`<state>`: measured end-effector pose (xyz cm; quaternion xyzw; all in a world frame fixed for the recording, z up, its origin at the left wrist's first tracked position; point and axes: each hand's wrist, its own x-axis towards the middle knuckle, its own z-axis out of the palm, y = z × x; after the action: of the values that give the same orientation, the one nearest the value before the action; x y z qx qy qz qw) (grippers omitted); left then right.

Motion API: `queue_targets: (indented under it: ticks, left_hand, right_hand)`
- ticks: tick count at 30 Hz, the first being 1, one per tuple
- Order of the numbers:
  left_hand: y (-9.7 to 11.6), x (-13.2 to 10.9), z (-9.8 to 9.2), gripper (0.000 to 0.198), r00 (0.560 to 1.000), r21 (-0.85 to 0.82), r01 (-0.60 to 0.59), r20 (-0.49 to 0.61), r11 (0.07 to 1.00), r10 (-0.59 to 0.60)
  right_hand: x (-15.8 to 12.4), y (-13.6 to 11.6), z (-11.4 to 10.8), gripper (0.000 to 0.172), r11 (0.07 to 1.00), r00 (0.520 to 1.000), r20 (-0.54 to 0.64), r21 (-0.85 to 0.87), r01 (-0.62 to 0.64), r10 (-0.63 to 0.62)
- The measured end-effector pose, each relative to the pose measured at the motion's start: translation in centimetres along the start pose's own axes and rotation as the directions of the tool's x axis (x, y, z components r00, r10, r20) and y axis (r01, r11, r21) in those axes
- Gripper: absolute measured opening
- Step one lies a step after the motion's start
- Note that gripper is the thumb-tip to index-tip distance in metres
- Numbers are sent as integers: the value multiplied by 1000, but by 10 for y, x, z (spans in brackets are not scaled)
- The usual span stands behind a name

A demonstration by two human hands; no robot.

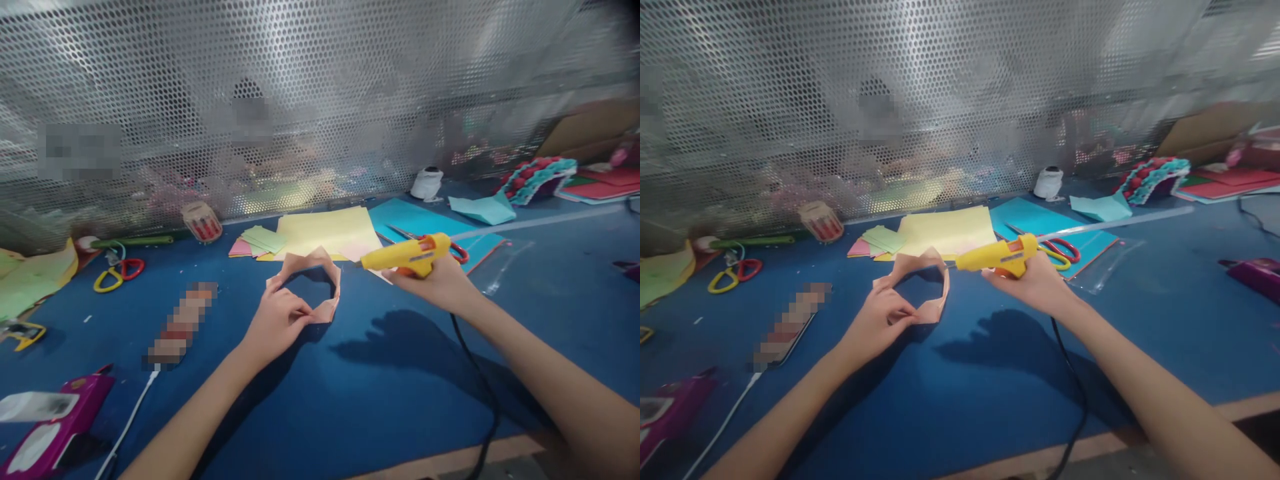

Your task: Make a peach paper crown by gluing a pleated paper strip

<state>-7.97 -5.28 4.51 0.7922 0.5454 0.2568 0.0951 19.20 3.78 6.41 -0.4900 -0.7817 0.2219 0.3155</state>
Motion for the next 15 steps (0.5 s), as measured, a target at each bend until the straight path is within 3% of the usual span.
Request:
queue_targets:
  ticks: [4, 8, 12, 15]
  left_hand:
    - [-11, 1, -14, 13, 1000, 100, -15, -2, 995, 15]
    - [-20, 0, -19, 10, 995, 180, 12, -102, 984, 7]
    - [-27, -2, -10, 12, 986, 192, 57, -165, 980, -25]
    - [-25, -4, -3, 10, 977, 184, 89, -205, 979, -51]
  right_hand:
    - [4, -3, 4, 39, 968, 965, 92, 20, -248, 246]
    - [8, 8, 18, 38, 949, 936, 192, 57, -309, 293]
    - [12, 22, 26, 40, 942, 935, 127, -90, -322, 332]
    - [17, 31, 19, 38, 919, 940, 26, -219, -327, 341]
